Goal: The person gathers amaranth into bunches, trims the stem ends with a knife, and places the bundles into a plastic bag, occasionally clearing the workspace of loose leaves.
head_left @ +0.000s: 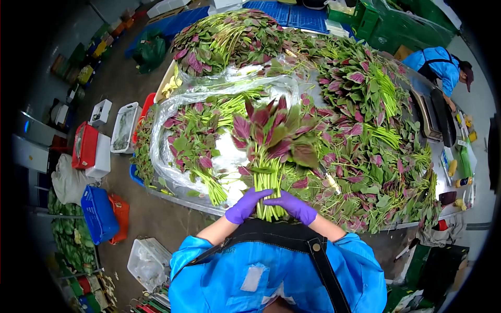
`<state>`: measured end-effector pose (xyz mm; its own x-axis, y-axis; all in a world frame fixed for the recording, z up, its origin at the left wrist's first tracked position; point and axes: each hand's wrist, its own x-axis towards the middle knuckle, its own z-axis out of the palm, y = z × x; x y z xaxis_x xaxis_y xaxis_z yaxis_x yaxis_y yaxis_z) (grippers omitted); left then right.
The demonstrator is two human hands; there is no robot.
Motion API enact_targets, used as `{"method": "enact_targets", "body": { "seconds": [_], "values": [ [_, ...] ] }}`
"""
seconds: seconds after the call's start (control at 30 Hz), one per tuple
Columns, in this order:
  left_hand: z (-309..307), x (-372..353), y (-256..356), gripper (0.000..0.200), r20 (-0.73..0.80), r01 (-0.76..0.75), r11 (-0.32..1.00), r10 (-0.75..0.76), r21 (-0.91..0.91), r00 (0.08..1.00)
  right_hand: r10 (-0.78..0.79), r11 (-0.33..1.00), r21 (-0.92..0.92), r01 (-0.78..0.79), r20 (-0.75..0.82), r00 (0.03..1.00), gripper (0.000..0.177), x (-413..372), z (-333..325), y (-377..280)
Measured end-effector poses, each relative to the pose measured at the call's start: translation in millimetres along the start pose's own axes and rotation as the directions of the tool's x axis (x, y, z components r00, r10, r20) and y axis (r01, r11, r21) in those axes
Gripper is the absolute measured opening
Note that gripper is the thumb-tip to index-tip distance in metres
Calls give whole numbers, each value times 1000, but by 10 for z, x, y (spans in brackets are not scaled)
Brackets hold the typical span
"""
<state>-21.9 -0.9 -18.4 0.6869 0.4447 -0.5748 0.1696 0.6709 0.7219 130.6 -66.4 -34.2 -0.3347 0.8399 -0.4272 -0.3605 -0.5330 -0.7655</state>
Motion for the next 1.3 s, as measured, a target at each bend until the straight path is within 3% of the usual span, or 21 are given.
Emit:
{"method": "enact_targets", "body": {
  "seconds": [0.07, 0.1, 0.2, 0.27, 0.37, 0.5, 0.53, 0.6, 0.63, 0.67, 0.73, 0.8, 0.87, 0.9, 1.0, 1.07, 1.13, 1.17, 1.2, 1.27, 1.3],
  "values": [
    [-53, -43, -99, 30, -40, 112, 875, -148, -470, 988, 41, 991, 130, -45, 33, 999, 45, -92, -83, -4],
    [-114, -31, -169, 33, 14, 77, 827, -83, -556, 996, 73, 962, 259, -90, 72, 995, 45, -145, -127, 1],
    [-153, -99, -194, 41, 126, 106, 747, -30, -656, 992, 105, 919, 364, -149, 136, 985, 44, -50, -381, 333],
    [-77, -106, -213, 40, 49, 110, 831, -100, -545, 994, 85, 936, 327, -130, 147, 986, 45, -123, -173, 73],
    [-11, 7, -283, 38, 27, 140, 890, -142, -435, 989, 207, 963, -177, -205, -9, 978, 43, -81, -162, 142],
    [-29, -38, -142, 39, -57, -16, 935, -4, -355, 998, 129, 980, -136, -147, -128, 983, 43, -207, -155, 28],
    [-93, -53, -110, 38, -36, 35, 924, -52, -380, 998, 126, 980, -137, -144, -130, 983, 43, -218, -205, 41],
    [-126, -66, -93, 38, 200, 167, 752, -47, -638, 979, 59, 977, 202, -69, 58, 997, 44, -220, -289, 93],
    [-82, -91, -50, 38, 94, 140, 809, -106, -571, 990, 118, 965, 231, -124, 39, 992, 48, -265, -187, -21],
    [-21, -80, -46, 37, 7, 83, 873, -92, -481, 996, 119, 965, 231, -125, 38, 992, 48, -251, -114, -60],
    [15, -12, -154, 36, -72, -25, 953, 4, -302, 997, 17, 994, -103, -27, -91, 996, 43, -189, 11, -94],
    [-47, -7, -155, 36, -91, -66, 970, 46, -233, 995, 2, 997, -75, -14, -158, 987, 37, -135, -27, 36],
    [-95, -107, 1, 34, -35, -79, 937, 71, -341, 997, 20, 999, 49, -17, -76, 997, 36, -222, -113, -85],
    [-99, -183, 93, 31, -126, -87, 942, 48, -325, 991, 40, 998, 51, -33, -144, 989, 35, -327, -153, -198],
    [-200, -383, 373, 30, -140, -153, 941, 115, -301, 983, -14, 990, -137, -11, -185, 983, 31, -553, -361, -445],
    [-286, -620, 634, 26, -164, -281, 893, 237, -352, 958, -123, 984, 106, 144, -189, 974, 30, -1082, -196, -1037],
    [-427, -713, 801, 20, -213, -310, 950, 298, -26, 931, -194, 973, 142, 180, 94, 977, 33, -1320, -665, -1149],
    [-593, -559, 747, 19, -250, -218, 964, 251, 151, 935, -116, 984, -141, 111, -26, 993, 39, -1194, -865, -1039],
    [-715, -446, 666, 19, -294, -120, 942, 216, 313, 931, 52, 924, -362, -120, -191, 980, 44, -1051, -1041, -983],
    [-720, -671, 1011, 19, -379, -339, 940, 298, -44, 876, -121, 963, -260, 67, -198, 973, 41, -1387, -772, -1386],
    [-1041, -651, 1005, 19, -271, -439, 877, 381, -196, 884, -249, 949, -247, 197, -203, 947, 39, -1489, -664, -1539]
  ]
}}
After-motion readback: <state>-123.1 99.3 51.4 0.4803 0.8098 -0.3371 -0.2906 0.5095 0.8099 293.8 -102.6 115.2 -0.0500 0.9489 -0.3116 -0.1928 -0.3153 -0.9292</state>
